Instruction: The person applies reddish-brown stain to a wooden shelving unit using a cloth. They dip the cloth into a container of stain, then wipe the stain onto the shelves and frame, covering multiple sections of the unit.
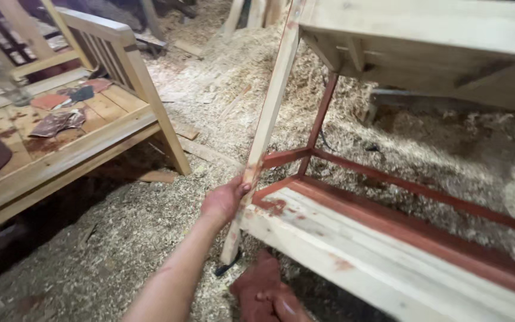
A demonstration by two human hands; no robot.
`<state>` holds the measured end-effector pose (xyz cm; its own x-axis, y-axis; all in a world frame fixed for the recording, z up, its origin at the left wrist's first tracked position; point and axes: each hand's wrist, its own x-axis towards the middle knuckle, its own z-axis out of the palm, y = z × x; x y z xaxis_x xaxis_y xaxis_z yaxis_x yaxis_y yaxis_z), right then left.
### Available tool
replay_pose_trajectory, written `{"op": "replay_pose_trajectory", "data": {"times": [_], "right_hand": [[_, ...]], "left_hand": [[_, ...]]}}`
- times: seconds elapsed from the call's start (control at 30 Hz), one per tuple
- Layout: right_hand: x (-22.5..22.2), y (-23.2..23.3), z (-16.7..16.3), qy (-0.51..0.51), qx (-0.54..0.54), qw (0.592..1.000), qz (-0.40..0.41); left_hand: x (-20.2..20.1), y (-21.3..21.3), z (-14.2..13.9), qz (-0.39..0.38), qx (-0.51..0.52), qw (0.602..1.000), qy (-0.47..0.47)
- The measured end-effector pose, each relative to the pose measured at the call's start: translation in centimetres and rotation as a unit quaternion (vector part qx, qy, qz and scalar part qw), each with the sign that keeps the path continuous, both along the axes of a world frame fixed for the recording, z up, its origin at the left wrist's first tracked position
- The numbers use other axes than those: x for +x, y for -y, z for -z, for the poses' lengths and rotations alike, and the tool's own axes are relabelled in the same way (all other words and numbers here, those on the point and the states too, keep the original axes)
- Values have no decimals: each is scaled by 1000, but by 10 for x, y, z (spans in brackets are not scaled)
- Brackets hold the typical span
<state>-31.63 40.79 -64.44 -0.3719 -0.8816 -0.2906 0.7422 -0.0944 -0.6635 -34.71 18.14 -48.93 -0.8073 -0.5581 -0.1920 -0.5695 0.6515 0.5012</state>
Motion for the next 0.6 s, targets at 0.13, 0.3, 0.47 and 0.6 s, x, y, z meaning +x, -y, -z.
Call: {"op": "replay_pose_trajectory", "data": {"times": [0.13,0.3,0.47,0.6], "right_hand": [[18,63,9,-18,-20,990,140],[-2,123,13,-148,78,952,255],[0,151,25,-385,223,809,384],[1,150,28,-414,336,767,356]], "left_hand": [[2,9,26,66,21,993,-100],[20,22,54,118,32,990,-63],[21,37,69,191,36,978,-75],[16,41,81,217,105,960,-139]]}}
